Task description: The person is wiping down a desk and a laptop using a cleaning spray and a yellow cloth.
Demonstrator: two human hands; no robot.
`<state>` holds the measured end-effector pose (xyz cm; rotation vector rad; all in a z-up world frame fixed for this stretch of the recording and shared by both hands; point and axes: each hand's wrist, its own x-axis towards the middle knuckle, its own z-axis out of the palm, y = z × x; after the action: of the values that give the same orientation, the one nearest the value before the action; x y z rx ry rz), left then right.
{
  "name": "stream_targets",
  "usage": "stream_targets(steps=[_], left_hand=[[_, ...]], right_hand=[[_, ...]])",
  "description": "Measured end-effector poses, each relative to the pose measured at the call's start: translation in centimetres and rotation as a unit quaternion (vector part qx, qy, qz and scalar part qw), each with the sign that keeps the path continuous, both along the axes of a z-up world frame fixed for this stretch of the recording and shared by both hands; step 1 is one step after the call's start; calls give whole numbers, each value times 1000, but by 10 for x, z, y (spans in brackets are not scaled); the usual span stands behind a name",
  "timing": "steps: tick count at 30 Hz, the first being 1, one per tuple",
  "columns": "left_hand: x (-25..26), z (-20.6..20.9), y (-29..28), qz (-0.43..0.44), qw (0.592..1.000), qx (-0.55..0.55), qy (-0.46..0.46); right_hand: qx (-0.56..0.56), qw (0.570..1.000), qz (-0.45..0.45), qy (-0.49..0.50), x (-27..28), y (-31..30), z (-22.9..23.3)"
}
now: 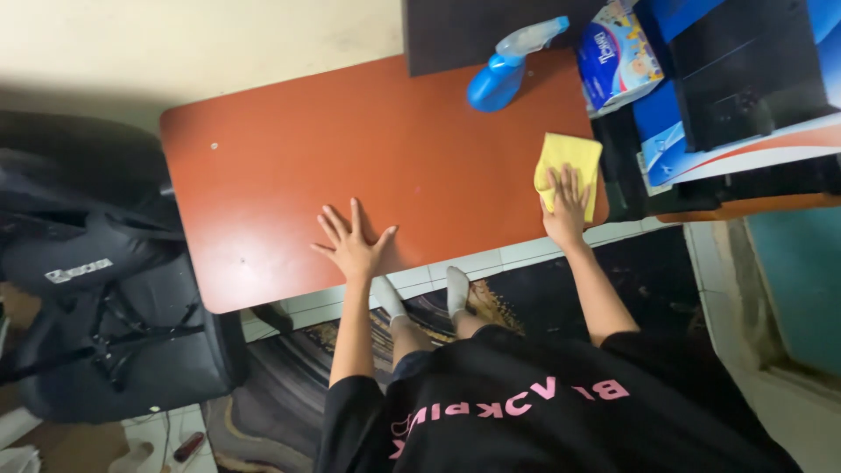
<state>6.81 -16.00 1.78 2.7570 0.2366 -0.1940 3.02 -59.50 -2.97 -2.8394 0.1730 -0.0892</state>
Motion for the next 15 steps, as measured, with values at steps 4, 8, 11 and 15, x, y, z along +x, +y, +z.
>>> stream_targets(steps=[4,8,11,15], left_hand=[[0,-15,11,-28,999,16,-18],[-11,-38,43,-73,995,-25,-69],[-23,-32,71,-137,983,-87,-92],[-50,-31,121,-139,971,-155,-115]], right_hand=[[10,994,-110,-17,-29,59,-11],[55,972,-221,-55,-43,157,-7],[147,970,-103,-164,-55,239,5],[288,947,54,-130,-68,303,-6]])
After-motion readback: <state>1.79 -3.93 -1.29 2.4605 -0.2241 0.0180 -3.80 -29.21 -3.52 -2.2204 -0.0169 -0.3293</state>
